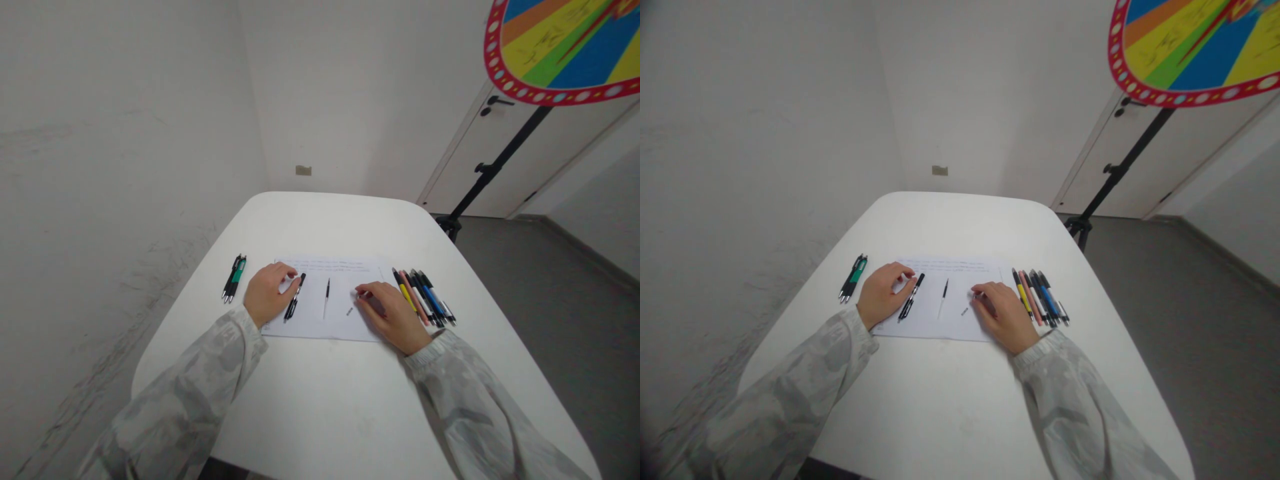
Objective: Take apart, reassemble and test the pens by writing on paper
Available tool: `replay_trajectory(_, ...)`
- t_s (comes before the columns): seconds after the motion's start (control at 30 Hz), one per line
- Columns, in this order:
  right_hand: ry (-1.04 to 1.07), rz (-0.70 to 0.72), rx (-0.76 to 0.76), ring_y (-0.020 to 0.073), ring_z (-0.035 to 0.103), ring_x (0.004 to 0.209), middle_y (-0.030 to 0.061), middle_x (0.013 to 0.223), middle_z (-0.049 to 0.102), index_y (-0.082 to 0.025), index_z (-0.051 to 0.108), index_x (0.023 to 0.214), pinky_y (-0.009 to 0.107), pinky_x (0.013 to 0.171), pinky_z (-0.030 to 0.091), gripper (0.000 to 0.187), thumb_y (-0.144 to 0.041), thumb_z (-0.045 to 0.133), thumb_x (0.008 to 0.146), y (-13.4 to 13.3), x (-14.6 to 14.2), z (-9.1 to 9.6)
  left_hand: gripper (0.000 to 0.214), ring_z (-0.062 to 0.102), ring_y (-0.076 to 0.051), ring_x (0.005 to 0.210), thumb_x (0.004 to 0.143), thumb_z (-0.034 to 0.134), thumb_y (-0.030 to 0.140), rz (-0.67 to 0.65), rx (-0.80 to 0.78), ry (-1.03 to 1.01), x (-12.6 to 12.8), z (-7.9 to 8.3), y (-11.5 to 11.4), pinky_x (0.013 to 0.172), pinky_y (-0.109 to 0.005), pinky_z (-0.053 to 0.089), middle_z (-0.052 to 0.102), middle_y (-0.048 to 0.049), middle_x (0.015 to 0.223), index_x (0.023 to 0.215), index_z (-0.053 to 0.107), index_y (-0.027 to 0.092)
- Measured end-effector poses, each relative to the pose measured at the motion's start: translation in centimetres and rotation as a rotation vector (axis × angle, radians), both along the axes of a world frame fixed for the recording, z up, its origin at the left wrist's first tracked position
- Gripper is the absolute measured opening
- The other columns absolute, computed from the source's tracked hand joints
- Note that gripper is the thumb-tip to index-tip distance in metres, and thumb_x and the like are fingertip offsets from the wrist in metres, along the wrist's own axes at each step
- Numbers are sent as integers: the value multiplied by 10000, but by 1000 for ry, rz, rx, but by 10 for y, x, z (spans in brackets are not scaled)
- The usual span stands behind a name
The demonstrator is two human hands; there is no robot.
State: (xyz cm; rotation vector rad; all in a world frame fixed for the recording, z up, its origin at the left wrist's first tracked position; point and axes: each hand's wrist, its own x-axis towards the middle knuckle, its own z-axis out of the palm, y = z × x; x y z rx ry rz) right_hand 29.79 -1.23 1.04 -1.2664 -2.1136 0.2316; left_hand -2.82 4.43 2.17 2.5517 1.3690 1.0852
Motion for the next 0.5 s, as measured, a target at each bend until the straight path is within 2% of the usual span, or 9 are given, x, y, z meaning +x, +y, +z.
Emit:
replay_trajectory(0.07,-12,-31,42,313,724,1113,129,1178,776,-226,672,1236,509,1033,554,228,-325,536,1084,-1,3,2,130,688,-220,859,1048,633,339,10,0,-3,-1,0,0,860,-395,548,743,-47,955,1059,675,217)
replay_trajectory(0.13,-31,-80,90,324,697,1244,136,1304,756,-235,659,1287,579,1197,449,267,-317,498,1092,0,7,2,178,702,-230,883,1058,614,349,32,-10,-12,-2,0,1,884,-408,562,752,-48,963,1160,676,217)
replay_trajectory(0.2,-67,-104,110,341,632,1385,143,1467,691,-242,628,1377,635,1290,327,334,-344,504,1084,2,13,0,260,722,-249,957,1076,586,363,51,-22,-7,-4,-1,2,943,-436,576,770,-63,1026,1278,655,214)
replay_trajectory(0.33,-218,-79,74,379,440,1588,165,1715,475,-231,472,1607,673,1322,259,643,-521,580,1044,5,21,-7,371,687,-316,1260,1110,517,421,30,-40,89,-6,-8,5,1129,-531,546,740,-134,1348,1386,632,201)
replay_trajectory(0.43,-310,-96,51,392,394,1620,179,1748,423,-221,363,1691,690,1334,217,847,-673,597,1014,6,20,-10,444,651,-317,1361,1130,460,453,20,-73,127,-8,-13,6,1202,-541,521,698,-143,1459,1461,612,200)
replay_trajectory(0.5,-341,-99,49,394,386,1626,182,1751,417,-216,331,1711,695,1341,195,901,-716,590,1006,5,17,-9,483,638,-309,1393,1140,431,471,26,-93,139,-10,-15,7,1231,-533,505,680,-145,1498,1498,597,193)
